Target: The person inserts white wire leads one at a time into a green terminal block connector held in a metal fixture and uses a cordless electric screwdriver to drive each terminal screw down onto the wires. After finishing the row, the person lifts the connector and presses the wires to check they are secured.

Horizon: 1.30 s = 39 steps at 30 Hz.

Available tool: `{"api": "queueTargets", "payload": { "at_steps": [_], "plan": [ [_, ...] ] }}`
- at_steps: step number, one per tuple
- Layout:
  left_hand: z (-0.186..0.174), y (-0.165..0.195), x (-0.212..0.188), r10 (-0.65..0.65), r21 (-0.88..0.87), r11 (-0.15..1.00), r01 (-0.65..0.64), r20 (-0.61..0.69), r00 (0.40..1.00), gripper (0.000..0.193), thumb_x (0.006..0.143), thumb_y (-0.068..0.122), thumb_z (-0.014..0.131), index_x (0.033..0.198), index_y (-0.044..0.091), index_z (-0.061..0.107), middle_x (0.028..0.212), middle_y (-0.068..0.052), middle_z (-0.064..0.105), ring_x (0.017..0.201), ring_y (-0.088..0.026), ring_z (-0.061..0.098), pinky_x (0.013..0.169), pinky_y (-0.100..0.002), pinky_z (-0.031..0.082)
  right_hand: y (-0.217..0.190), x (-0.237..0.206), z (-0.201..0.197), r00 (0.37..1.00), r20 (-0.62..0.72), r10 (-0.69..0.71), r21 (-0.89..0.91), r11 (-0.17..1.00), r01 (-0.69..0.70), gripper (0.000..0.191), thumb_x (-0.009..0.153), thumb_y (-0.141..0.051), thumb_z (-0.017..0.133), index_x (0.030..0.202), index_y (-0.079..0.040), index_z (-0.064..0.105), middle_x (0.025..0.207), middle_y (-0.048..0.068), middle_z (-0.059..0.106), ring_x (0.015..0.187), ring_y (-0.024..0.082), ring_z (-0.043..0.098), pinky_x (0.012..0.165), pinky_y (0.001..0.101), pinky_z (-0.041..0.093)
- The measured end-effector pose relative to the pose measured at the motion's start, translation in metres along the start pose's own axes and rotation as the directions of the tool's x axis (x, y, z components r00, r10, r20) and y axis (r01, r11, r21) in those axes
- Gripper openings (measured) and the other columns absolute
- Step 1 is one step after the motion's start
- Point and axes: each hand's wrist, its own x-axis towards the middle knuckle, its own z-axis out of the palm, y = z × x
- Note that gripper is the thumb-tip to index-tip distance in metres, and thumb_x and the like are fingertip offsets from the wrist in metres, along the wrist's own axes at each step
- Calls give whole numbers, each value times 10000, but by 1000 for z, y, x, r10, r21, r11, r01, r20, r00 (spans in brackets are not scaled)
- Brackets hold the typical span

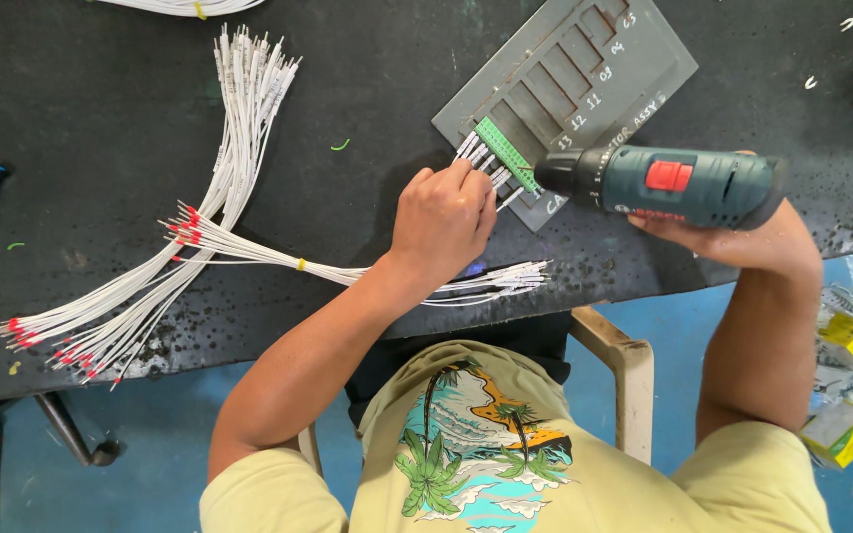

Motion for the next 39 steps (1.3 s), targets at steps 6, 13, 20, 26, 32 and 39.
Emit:
{"api": "queueTargets", "payload": {
  "at_steps": [6,13,20,26,32,39],
  "plan": [
    [0,0,1,-4,-12,1000,4,7,1000,136,870,73,718,797,51,605,774,-93,573,677,-281,610,643,-410,420,-19,5,-5,996,41,77,-75,994,-74,286,749,-76,870,1000,-50,736,864,28,743,773,95,675,757,270,561],
    [0,-2,2,-8,-26,1000,8,5,1000,111,856,54,716,806,51,617,787,-90,586,651,-276,601,637,-401,426,-45,19,-10,990,100,100,-49,994,-95,281,746,-43,841,1008,-45,741,878,30,763,770,80,669,752,271,561],
    [-2,-2,2,-11,-23,1000,12,8,1000,105,846,59,723,808,59,625,789,-82,592,623,-286,577,629,-399,424,-64,37,-26,946,159,281,-623,772,-125,373,688,-193,877,1010,-58,745,892,104,711,793,296,648,717,350,572],
    [-2,-1,3,-10,-38,999,11,6,1000,111,853,62,720,815,62,616,788,-82,579,658,-274,602,638,-402,417,-85,68,-36,947,290,140,-771,621,144,592,542,-306,828,1105,-138,752,1088,65,754,919,347,702,742,414,569],
    [-2,0,2,-18,-24,1000,18,16,1000,118,859,70,725,815,57,616,781,-85,578,677,-277,608,645,-403,419,-114,84,-27,893,363,264,-881,410,237,485,637,-411,804,1072,-198,767,1055,27,764,949,283,726,748,390,581],
    [-3,1,1,-8,-15,1000,8,7,1000,108,849,62,727,818,55,624,780,-85,586,697,-280,619,649,-404,423,-119,90,-27,904,333,269,-874,447,189,624,539,-356,833,1144,-213,781,958,84,765,916,304,724,763,403,576]
  ]
}}
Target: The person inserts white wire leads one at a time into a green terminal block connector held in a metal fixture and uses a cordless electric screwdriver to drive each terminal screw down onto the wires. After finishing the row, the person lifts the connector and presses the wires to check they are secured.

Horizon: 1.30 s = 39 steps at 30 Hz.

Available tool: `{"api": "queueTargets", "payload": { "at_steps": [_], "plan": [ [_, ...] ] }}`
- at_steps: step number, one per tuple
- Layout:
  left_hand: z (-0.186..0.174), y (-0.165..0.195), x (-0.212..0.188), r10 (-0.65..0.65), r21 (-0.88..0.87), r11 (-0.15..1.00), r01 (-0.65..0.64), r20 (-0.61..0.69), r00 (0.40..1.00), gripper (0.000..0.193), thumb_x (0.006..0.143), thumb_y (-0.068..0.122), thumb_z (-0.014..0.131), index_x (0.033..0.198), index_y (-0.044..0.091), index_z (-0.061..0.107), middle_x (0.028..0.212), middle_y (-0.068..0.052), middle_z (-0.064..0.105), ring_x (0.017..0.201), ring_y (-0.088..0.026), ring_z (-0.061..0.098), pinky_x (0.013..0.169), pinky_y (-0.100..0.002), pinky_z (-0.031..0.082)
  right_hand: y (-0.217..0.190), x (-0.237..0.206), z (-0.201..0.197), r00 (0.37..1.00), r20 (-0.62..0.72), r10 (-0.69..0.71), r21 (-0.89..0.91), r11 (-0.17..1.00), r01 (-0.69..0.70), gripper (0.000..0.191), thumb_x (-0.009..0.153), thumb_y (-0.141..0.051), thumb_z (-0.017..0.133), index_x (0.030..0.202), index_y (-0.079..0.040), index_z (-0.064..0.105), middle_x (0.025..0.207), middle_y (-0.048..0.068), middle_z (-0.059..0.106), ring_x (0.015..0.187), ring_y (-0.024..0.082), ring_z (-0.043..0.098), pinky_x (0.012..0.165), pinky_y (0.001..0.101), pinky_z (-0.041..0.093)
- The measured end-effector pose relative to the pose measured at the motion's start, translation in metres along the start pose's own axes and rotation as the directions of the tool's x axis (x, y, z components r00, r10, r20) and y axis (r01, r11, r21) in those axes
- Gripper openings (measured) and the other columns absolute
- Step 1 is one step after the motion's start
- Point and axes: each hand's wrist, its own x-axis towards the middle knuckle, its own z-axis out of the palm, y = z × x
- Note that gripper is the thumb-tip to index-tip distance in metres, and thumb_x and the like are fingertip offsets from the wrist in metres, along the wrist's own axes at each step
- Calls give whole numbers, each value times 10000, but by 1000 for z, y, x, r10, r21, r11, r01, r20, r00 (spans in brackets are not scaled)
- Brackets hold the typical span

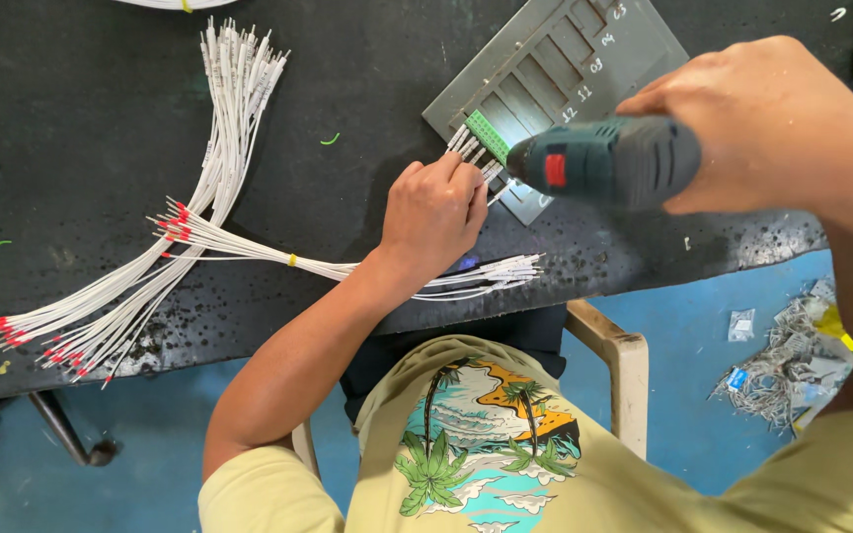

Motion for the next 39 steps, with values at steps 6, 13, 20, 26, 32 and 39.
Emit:
{"api": "queueTargets", "payload": {
  "at_steps": [6,13,20,26,32,39],
  "plan": [
    [-7,6,0,56,-22,998,-56,13,998,103,867,60,730,910,42,638,862,-93,586,774,-278,628,692,-408,453,17,-13,25,997,25,77,208,975,-80,429,628,-321,862,1019,-160,785,884,102,760,851,323,716,742,393,571],
    [-15,15,-5,425,-307,884,-354,210,880,226,852,203,782,848,63,605,866,-87,565,842,-276,617,743,-410,475,32,-29,92,984,-172,46,799,591,112,372,715,-100,854,1067,-76,737,871,73,772,733,196,658,739,324,573],
    [-10,16,-6,376,-314,905,-286,279,884,178,883,163,768,829,72,625,840,-59,589,816,-252,635,734,-395,491,25,-29,144,919,-372,128,896,307,320,317,785,-9,830,1077,-37,710,973,35,741,883,80,687,846,257,576],
    [-25,8,-5,45,-516,845,141,331,943,57,915,83,714,922,44,673,838,-36,642,680,-138,672,634,-289,556,19,-33,137,925,-343,166,894,359,268,285,774,5,834,1030,-23,713,930,41,742,816,81,680,816,257,567],
    [-28,7,-2,-124,-465,840,279,337,933,71,892,79,742,881,26,696,772,-47,674,637,-120,661,598,-272,538,16,-32,129,932,-328,153,911,311,270,314,769,11,808,1064,-19,706,930,42,751,858,91,708,810,256,579],
    [-29,7,0,-197,-519,785,337,307,931,48,912,37,731,899,25,686,810,-37,657,628,-102,640,575,-251,520,17,-32,130,932,-325,160,915,303,267,341,770,9,815,1092,-19,707,943,46,753,860,94,702,814,260,579]
  ]
}}
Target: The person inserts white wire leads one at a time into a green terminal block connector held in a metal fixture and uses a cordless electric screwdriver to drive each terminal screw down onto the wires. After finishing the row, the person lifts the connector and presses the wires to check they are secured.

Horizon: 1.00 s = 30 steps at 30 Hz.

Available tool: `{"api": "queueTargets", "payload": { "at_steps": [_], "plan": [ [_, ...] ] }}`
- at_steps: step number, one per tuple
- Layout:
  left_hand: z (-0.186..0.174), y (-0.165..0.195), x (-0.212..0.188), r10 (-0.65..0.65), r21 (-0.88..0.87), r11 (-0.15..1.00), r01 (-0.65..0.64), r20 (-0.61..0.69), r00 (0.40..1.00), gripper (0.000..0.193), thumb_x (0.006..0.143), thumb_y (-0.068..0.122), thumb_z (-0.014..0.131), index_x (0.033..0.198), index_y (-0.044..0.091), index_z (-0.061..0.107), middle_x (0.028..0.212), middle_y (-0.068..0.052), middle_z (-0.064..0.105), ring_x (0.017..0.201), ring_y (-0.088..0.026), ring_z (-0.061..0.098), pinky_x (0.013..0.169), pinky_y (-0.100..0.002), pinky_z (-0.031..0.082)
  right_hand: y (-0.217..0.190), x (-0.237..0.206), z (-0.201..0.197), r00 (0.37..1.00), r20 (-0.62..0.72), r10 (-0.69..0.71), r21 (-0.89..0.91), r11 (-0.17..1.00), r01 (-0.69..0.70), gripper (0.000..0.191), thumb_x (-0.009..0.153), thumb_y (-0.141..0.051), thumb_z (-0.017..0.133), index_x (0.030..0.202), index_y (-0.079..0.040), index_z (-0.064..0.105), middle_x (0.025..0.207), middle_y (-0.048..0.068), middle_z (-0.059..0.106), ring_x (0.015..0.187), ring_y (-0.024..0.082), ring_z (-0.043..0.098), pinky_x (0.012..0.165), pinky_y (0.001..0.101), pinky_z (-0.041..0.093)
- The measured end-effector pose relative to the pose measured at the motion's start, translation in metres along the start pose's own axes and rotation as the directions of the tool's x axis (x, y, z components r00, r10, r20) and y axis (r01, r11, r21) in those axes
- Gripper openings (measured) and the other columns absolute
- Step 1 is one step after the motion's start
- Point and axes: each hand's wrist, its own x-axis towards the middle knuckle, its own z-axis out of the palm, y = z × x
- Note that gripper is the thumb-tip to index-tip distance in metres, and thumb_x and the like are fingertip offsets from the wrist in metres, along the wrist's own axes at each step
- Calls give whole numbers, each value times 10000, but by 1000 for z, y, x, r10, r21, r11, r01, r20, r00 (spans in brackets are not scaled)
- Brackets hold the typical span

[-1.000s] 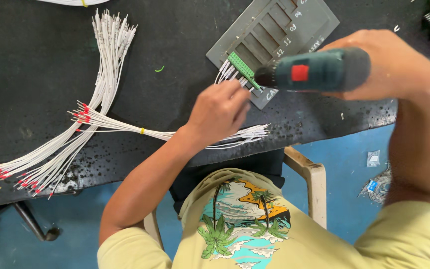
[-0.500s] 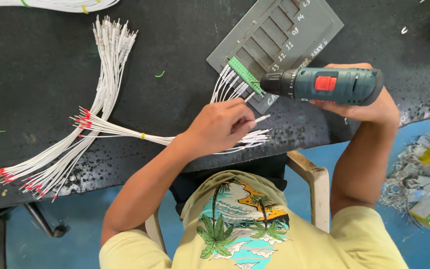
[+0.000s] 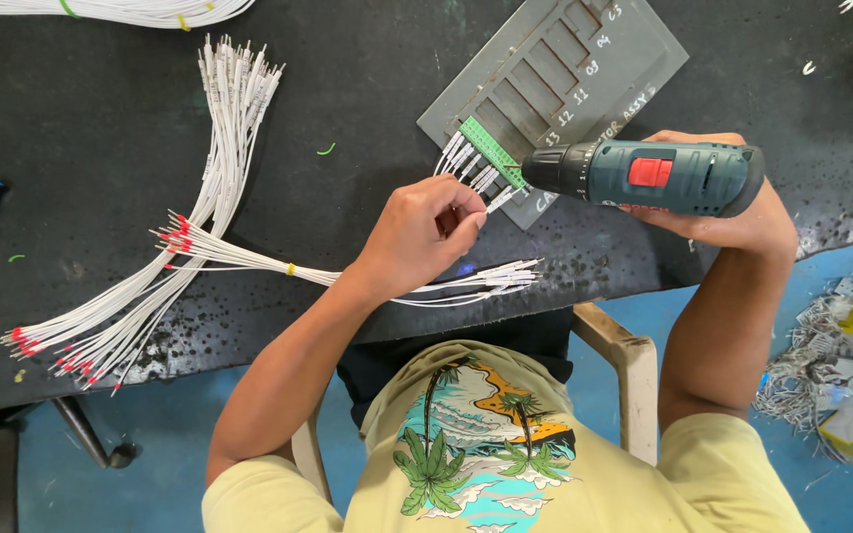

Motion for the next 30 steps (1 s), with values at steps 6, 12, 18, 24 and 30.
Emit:
{"api": "queueTargets", "payload": {
  "at_steps": [6,12,18,24,30],
  "plan": [
    [5,-2,0,259,326,924,-198,-154,954,146,858,18,762,908,71,635,854,-21,614,661,-166,634,610,-303,501,-1,1,0,1000,-3,-29,-44,999,29,350,776,6,823,1103,-17,703,945,37,749,858,84,693,823,256,575],
    [4,-4,2,323,440,870,-224,-165,932,180,842,20,778,907,95,629,852,-14,610,650,-201,598,624,-340,470,-2,0,0,999,3,-49,-5,999,49,355,800,-2,811,1136,-6,693,973,38,746,885,81,690,843,256,575],
    [2,-5,2,314,476,859,-188,-198,929,171,840,6,762,893,86,620,850,-33,607,650,-214,619,608,-356,486,2,-2,0,999,3,-35,-26,999,35,368,801,-13,816,1145,4,687,978,47,753,891,92,713,841,260,589],
    [-3,-12,2,236,482,870,-99,-234,943,149,842,-1,732,867,66,601,843,-52,603,666,-234,654,596,-367,510,9,-1,0,998,18,-57,55,997,56,360,808,-7,805,1147,2,685,1025,55,743,915,97,720,875,267,597],
    [-1,-15,3,209,515,854,-68,-220,953,146,835,15,724,842,60,586,834,-61,595,660,-265,651,585,-387,506,10,-2,0,1000,6,8,19,1000,-8,379,792,1,812,1149,-1,686,977,45,754,894,100,724,851,268,599]
  ]
}}
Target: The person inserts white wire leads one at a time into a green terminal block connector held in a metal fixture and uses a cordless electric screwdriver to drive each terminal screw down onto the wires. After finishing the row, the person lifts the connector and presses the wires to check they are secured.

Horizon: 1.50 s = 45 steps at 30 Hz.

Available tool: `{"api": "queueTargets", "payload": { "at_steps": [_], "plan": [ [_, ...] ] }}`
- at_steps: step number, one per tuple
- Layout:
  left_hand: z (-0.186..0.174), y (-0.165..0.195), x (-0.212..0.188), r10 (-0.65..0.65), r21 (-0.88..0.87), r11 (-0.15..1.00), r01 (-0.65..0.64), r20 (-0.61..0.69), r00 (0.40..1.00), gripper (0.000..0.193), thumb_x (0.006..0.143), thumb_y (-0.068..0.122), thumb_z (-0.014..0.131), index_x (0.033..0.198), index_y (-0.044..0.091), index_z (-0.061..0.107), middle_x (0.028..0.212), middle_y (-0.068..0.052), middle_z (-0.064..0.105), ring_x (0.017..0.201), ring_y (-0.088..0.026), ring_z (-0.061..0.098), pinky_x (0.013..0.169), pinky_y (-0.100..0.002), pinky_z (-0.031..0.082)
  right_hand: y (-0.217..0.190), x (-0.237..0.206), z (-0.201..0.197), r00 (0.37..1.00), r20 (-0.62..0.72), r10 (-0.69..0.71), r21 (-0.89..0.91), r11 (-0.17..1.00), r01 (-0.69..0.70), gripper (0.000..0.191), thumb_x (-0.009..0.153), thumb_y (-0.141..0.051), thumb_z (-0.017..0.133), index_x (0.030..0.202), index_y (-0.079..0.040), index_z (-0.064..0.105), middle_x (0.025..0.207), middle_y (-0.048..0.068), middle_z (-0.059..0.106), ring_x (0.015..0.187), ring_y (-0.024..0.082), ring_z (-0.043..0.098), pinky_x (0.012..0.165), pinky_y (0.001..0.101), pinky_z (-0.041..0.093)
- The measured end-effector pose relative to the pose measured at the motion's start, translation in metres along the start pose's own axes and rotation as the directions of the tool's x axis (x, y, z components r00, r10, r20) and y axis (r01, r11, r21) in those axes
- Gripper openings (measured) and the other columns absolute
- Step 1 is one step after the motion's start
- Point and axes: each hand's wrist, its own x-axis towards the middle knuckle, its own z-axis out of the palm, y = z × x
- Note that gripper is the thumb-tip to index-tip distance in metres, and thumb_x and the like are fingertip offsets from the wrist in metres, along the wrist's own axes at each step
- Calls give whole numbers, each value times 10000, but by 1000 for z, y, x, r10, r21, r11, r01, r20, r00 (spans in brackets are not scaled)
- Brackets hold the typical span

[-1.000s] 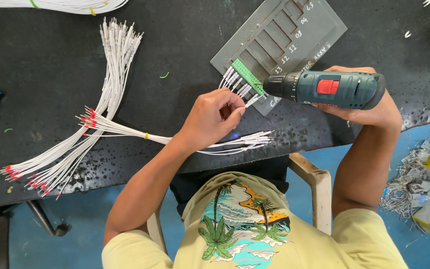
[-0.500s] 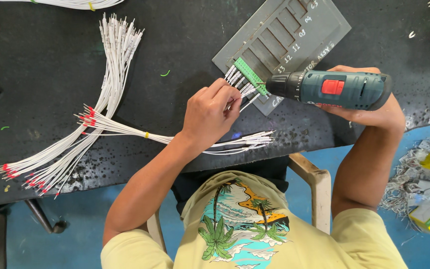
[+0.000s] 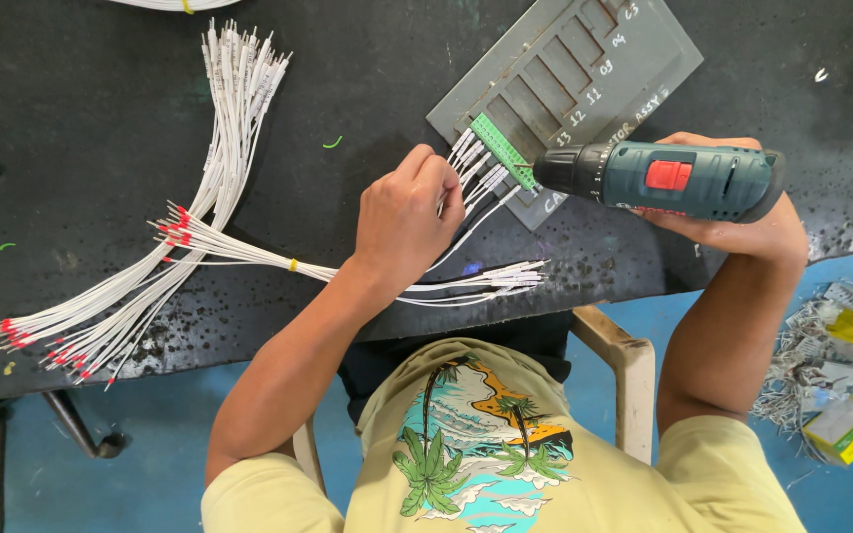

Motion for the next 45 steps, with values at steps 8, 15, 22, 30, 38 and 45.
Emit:
{"api": "queueTargets", "payload": {
  "at_steps": [8,15,22,30,38,45],
  "plan": [
    [4,-6,2,-7,31,999,7,-2,1000,151,833,27,725,832,62,578,838,-70,589,662,-285,643,586,-404,501,-1,1,0,1000,-5,-12,-67,998,12,364,801,-23,824,1139,-9,692,984,33,743,858,73,690,853,254,572],
    [7,-8,5,18,43,999,-18,-9,1000,156,829,25,725,830,62,573,848,-74,588,650,-293,625,582,-411,491,-1,1,0,1000,-7,-16,-83,996,16,356,804,-38,831,1132,-20,694,979,24,745,863,73,691,844,252,572],
    [12,-7,6,43,74,996,-41,-34,998,162,814,20,725,824,64,570,854,-77,578,609,-293,587,561,-405,475,-2,0,0,1000,-4,-1,-51,999,1,351,809,-33,817,1135,-13,689,964,27,744,880,77,699,838,253,578],
    [14,-7,5,125,155,981,-114,-64,990,152,837,33,715,831,51,564,899,-95,583,626,-295,584,589,-406,472,-9,2,-1,995,64,-70,-160,984,80,244,786,-24,800,995,-14,674,893,41,702,753,110,665,744,269,545],
    [18,-7,8,112,111,988,-105,-62,992,144,835,31,712,833,50,569,875,-98,570,629,-305,578,595,-408,468,-14,-4,4,996,63,-59,-262,962,74,224,768,-51,825,944,-24,690,847,49,677,708,153,617,687,259,523],
    [18,-9,10,107,98,990,-102,-56,993,152,837,30,713,826,49,562,860,-97,561,625,-309,566,597,-409,466,-7,-4,18,990,-62,-125,-312,945,100,251,786,-130,876,985,-75,733,905,31,753,785,123,714,773,274,569]
  ]
}}
